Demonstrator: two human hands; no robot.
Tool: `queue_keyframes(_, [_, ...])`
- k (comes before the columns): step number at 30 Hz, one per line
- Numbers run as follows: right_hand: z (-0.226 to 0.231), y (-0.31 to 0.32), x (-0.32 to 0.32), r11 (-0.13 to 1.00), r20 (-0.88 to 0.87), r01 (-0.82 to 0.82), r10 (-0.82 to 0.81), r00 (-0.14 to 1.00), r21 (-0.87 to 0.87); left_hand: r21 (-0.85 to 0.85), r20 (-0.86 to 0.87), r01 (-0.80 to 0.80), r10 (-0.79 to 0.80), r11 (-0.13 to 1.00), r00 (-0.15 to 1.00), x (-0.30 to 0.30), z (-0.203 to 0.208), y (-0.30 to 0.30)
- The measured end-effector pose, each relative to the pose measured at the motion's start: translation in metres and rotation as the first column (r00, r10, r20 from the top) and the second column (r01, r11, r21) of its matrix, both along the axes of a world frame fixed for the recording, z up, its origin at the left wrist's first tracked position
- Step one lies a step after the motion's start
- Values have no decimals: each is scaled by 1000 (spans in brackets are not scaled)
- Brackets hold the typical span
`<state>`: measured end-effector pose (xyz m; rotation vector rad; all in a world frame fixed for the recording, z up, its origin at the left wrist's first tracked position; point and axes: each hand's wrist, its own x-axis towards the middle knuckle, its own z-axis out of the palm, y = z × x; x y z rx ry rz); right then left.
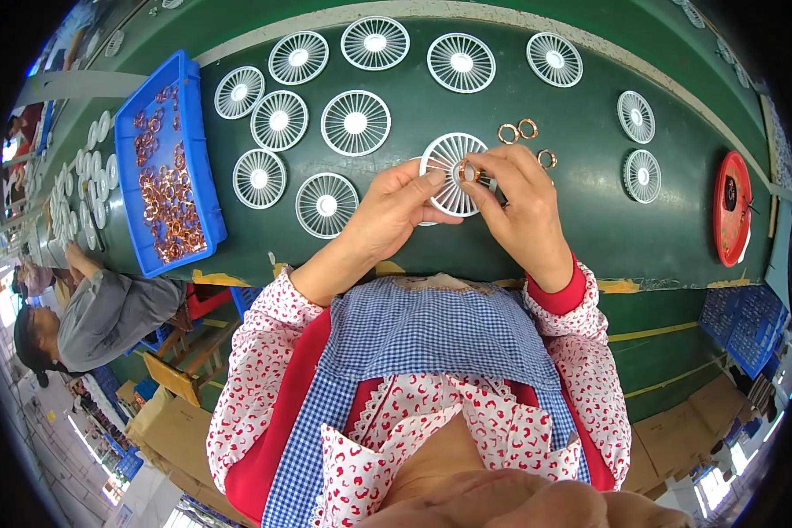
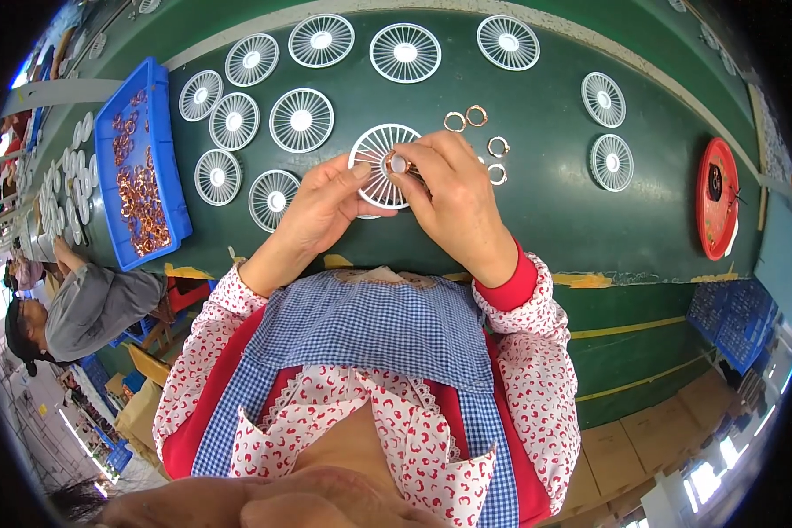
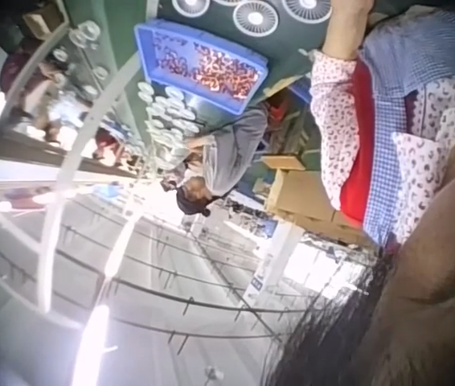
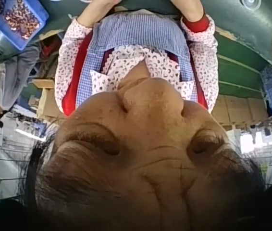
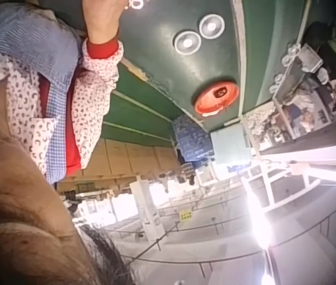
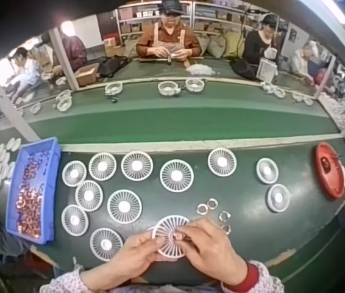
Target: The person assembles small plastic fan grilles by attaching metal rings to them, then organizes the assembled grilles on a conveyor belt. A mallet is used to secure the metal rings onto the fan grilles.
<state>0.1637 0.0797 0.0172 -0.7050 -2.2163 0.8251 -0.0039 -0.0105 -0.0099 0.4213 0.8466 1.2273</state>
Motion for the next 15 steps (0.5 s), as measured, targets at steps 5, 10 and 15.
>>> queue_keyframes(5, [4,1,0,996,33,-62,64,997,-64,20,-62,-7,8,1000,998,0,-1,-2])
queue_keyframes(10, [3,6,0,989,42,-145,146,988,-19,20,-103,18,-16,1000,995,-2,0,-2])
queue_keyframes(15, [0,13,1,969,47,-249,248,968,5,13,-80,17,-16,1000,997,-4,1,-1])
